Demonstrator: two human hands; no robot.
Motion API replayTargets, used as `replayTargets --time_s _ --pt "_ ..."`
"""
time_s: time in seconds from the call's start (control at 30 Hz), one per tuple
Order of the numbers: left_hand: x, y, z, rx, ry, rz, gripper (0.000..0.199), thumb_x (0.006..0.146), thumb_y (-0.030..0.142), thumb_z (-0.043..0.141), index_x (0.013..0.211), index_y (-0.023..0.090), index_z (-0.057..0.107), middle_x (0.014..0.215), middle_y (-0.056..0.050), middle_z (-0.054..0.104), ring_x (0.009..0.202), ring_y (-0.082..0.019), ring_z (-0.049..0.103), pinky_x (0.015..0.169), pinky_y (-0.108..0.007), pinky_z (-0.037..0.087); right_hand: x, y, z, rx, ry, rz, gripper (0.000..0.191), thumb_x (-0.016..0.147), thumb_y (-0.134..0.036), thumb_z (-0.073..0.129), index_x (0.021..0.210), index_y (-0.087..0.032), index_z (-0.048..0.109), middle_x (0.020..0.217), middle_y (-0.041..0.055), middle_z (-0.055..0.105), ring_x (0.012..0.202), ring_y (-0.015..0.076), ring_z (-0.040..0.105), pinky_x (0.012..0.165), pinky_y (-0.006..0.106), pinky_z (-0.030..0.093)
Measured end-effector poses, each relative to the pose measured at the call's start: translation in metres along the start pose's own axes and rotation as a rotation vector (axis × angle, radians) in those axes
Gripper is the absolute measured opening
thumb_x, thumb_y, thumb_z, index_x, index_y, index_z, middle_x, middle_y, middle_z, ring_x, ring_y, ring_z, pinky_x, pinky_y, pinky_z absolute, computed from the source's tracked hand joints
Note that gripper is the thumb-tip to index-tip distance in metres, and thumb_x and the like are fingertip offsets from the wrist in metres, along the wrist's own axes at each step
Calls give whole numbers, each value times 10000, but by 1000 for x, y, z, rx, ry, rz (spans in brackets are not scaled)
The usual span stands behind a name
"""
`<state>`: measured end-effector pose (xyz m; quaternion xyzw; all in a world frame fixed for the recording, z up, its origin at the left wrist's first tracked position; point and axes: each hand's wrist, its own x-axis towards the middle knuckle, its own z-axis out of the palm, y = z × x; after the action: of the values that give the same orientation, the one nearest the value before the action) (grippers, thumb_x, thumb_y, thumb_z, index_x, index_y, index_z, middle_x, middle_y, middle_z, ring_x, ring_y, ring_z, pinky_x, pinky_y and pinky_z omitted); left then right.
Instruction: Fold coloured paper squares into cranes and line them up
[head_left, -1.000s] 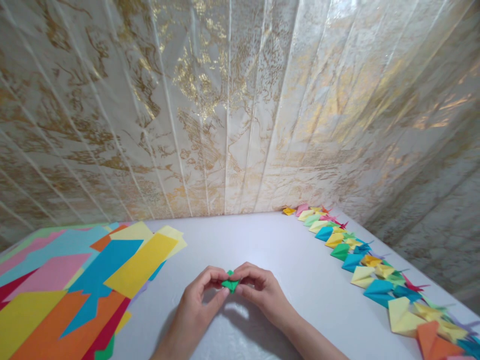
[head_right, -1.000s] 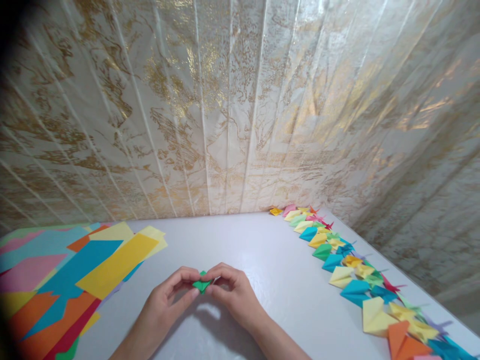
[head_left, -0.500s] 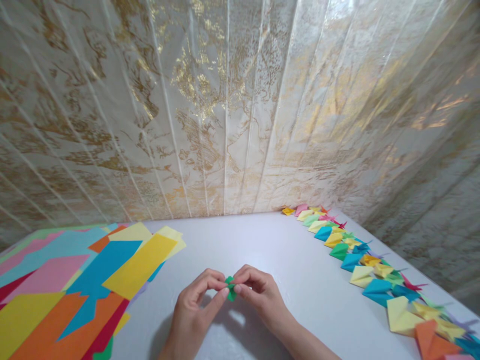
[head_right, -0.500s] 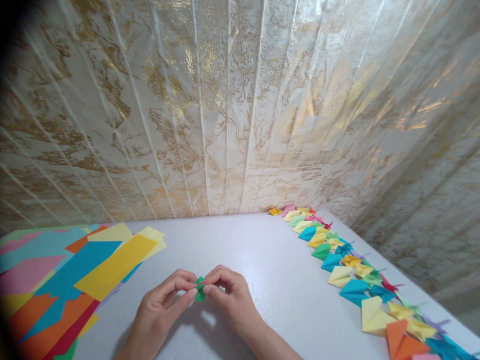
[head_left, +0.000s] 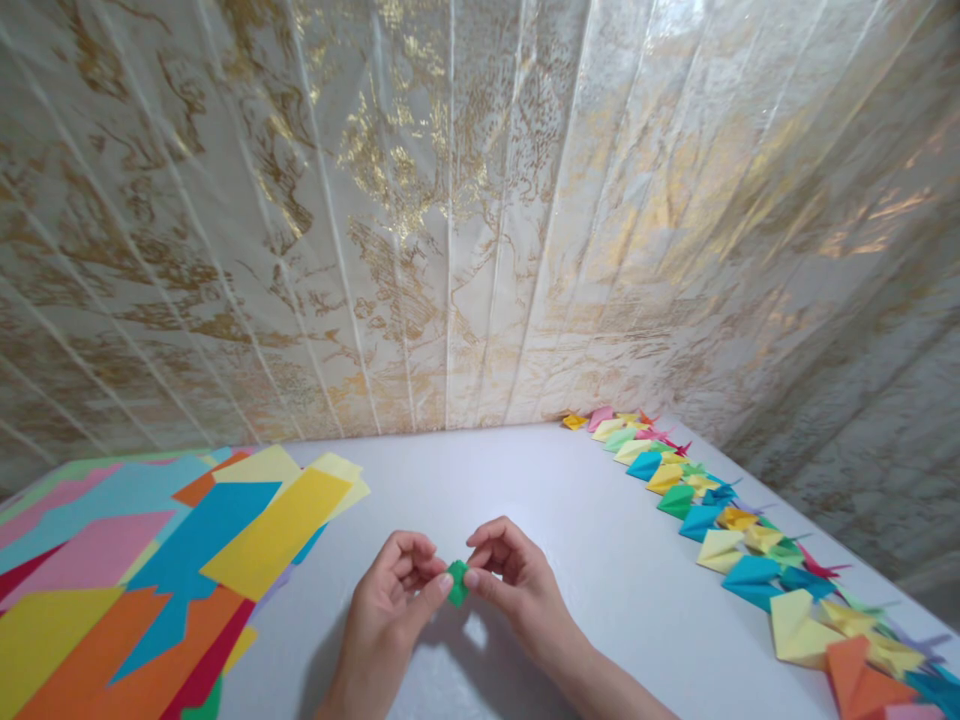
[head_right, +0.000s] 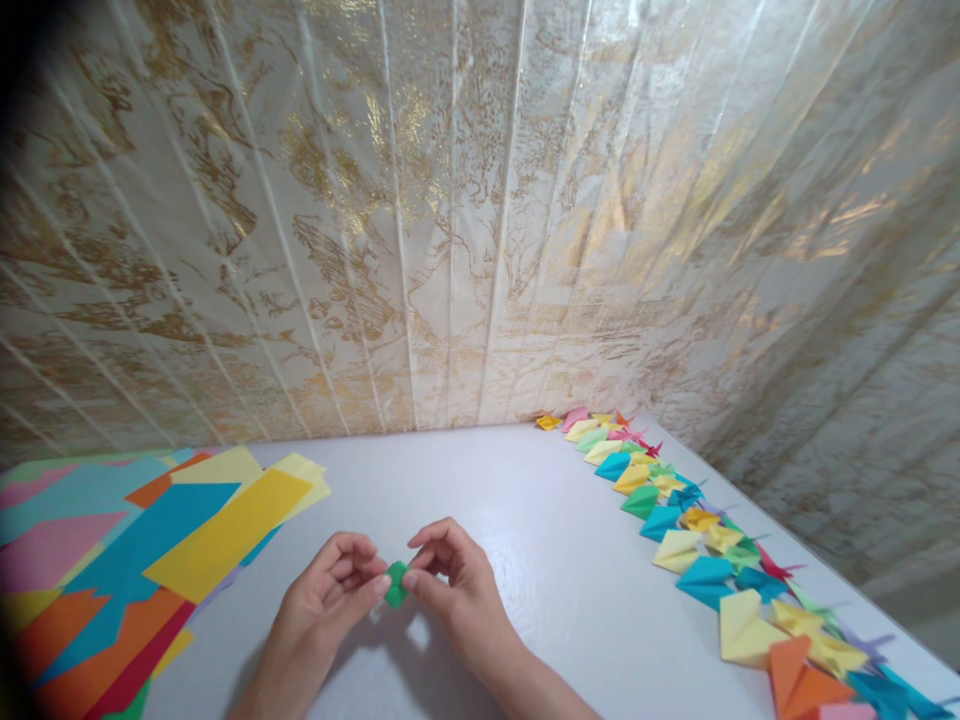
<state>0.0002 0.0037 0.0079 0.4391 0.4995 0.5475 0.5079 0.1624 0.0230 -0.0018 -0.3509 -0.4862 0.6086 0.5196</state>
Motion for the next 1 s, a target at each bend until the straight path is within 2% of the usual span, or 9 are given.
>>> replayTargets --time_s 0.13,0.27,0.43,0.53,0.63,0.73,0.9,1.0 --pt "3 3 0 -13 4 -32 357 622 346 824 802 193 557 703 27 635 712 -163 639 673 -246 529 1 3 0 45 0 16 333 715 -335 857 925 -215 627 677 -36 646 630 138 588 656 281 419" --pt "2 3 1 5 -2 6 305 639 322 795 773 197 552 684 35 625 680 -155 630 647 -240 524 3 8 0 138 -20 60 413 671 -366 887 953 -234 615 643 -64 616 581 125 555 629 275 407" --pt "-1 -5 -2 143 34 110 238 727 332 740 847 223 565 711 32 656 696 -167 643 661 -242 520 1 7 2 24 -100 103 338 728 -448 843 847 -186 666 722 -4 663 649 134 565 682 299 406" --pt "-2 -5 -3 237 -9 146 196 761 336 720 854 225 588 743 19 675 734 -179 654 683 -247 528 -1 6 2 -28 -53 84 338 727 -457 842 750 -174 658 685 1 652 631 132 535 652 290 375" --pt "-1 -2 -2 261 -58 200 150 796 339 685 750 221 606 702 24 644 702 -168 631 666 -232 513 -1 8 0 -46 4 64 342 704 -446 858 705 -171 654 665 1 641 619 130 515 630 283 359" --pt "1 1 0 226 -106 257 192 812 314 661 657 217 602 668 32 605 667 -152 599 650 -215 490 0 8 -1 -49 9 54 348 723 -459 842 715 -171 647 664 0 633 623 131 524 635 285 377" --pt "5 -4 -2 188 -103 268 159 838 321 645 710 228 632 753 19 631 741 -161 623 695 -213 505 0 7 2 -5 -76 48 308 779 -449 789 844 -212 602 785 -5 637 681 148 582 649 293 467" --pt "2 -6 -3 233 -102 247 132 859 338 623 821 230 689 989 -34 669 949 -199 647 809 -244 508 -1 5 0 -121 -23 -76 189 858 -344 690 833 -226 546 919 29 678 828 178 633 748 310 482"
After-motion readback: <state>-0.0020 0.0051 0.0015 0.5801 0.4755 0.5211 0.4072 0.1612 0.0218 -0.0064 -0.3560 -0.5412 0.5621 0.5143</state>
